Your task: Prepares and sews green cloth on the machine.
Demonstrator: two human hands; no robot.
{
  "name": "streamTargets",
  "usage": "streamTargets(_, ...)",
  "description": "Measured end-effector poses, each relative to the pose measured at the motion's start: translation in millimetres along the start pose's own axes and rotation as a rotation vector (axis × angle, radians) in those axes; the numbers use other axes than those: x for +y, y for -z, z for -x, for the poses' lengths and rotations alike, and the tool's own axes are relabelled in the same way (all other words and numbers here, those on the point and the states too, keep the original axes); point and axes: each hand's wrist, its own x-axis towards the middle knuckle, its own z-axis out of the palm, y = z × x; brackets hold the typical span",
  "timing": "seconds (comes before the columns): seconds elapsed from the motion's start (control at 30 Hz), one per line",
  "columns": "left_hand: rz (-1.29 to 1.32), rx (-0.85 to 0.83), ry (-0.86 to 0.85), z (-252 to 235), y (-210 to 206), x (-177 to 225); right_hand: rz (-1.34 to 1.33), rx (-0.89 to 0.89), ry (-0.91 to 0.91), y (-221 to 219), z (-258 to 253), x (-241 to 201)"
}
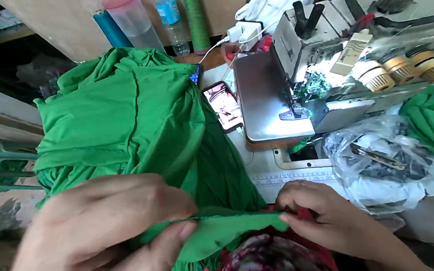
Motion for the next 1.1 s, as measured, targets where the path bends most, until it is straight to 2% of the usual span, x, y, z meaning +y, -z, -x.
streamTargets(0.1,-0.050,0.061,0.004,12,7,-1,0.093,0.039,-0.028,-9,-1,0)
streamTargets(0.2,-0.035,0.178,0.081,15,7,6,0.084,0.006,-0.014,-9,-3,-3)
streamTargets(0.3,0.003,0.136,0.156,12,28,14,0.045,-0.041,0.015,-3,-3,-2)
streamTargets(0.37,-0.073,0.164,0.151,19,40,-1,-0.025,-0.054,0.020,2,-2,1)
streamTargets(0.5,-0.327,0.276,0.120,22,49,-62,-0.075,0.026,-0.003,8,-6,7)
streamTargets(0.57,-0.544,0.211,0.160,1,33,-71,-0.112,0.076,-0.011,6,-12,9)
streamTargets(0.63,-0.517,0.085,0.252,-29,-7,-49,-0.158,0.110,-0.008,1,-18,10)
streamTargets(0.7,-0.323,-0.009,0.217,-37,-53,-33,-0.201,0.129,0.006,-4,-22,11)
streamTargets(0.73,-0.137,-0.088,0.182,-37,-74,-27,-0.215,0.136,0.011,-6,-24,10)
streamTargets(0.8,0.178,-0.234,0.094,-39,-102,-22,-0.223,0.145,0.006,-6,-25,9)
streamTargets(0.83,0.240,-0.265,0.060,-40,-107,-23,-0.225,0.150,-0.003,-4,-24,9)
streamTargets(0.9,0.243,-0.225,0.044,-44,-105,-21,-0.230,0.161,-0.033,-2,-20,9)
streamTargets(1.03,0.059,-0.106,0.032,-40,-106,-21,-0.190,0.142,-0.032,-1,-11,18)
streamTargets(1.1,0.040,0.019,0.013,-38,-116,-16,-0.173,0.169,-0.027,-3,-8,20)
